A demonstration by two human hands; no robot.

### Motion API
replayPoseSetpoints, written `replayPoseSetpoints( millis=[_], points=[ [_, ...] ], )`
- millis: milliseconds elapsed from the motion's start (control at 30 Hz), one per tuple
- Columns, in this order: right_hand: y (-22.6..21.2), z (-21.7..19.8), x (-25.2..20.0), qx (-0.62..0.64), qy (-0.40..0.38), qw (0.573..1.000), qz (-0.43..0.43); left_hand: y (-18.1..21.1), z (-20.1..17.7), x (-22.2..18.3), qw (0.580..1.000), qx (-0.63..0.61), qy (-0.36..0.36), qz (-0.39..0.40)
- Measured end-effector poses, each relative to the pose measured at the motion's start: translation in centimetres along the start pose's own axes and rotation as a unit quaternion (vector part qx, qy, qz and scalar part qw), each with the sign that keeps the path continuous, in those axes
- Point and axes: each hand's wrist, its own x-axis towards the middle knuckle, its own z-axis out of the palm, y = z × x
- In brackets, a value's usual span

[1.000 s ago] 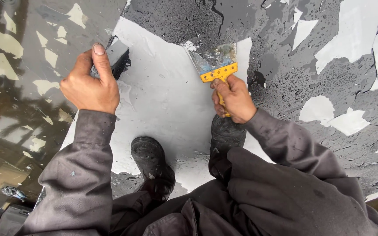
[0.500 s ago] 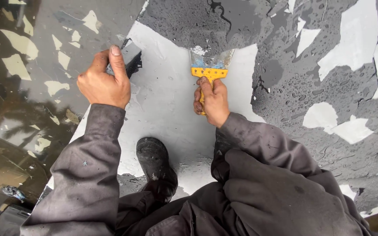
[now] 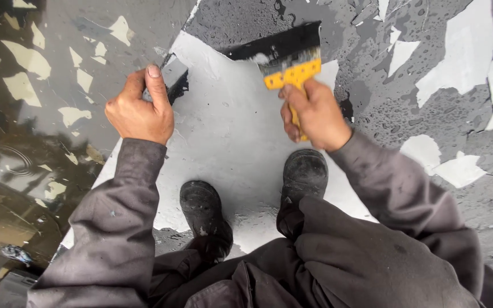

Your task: Scraping a white coating off a dark industrial surface using a hand scraper tool.

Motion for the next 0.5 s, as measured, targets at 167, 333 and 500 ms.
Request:
replayPoseSetpoints(
  millis=[167, 333, 500],
  points=[
    [-5.5, -2.4, 5.5, 0.074, -0.088, 0.993, -0.037, -0.5, 0.7, 1.2, 0.998, 0.005, 0.052, 0.043],
    [-1.7, 0.5, 1.4, 0.06, -0.103, 0.992, -0.04, -0.4, 0.8, 0.1, 0.998, -0.013, 0.046, 0.035],
    [8.7, 1.0, 0.1, 0.097, -0.055, 0.994, -0.007, -0.5, 0.7, 0.1, 0.998, 0.0, 0.043, 0.047]
  ],
)
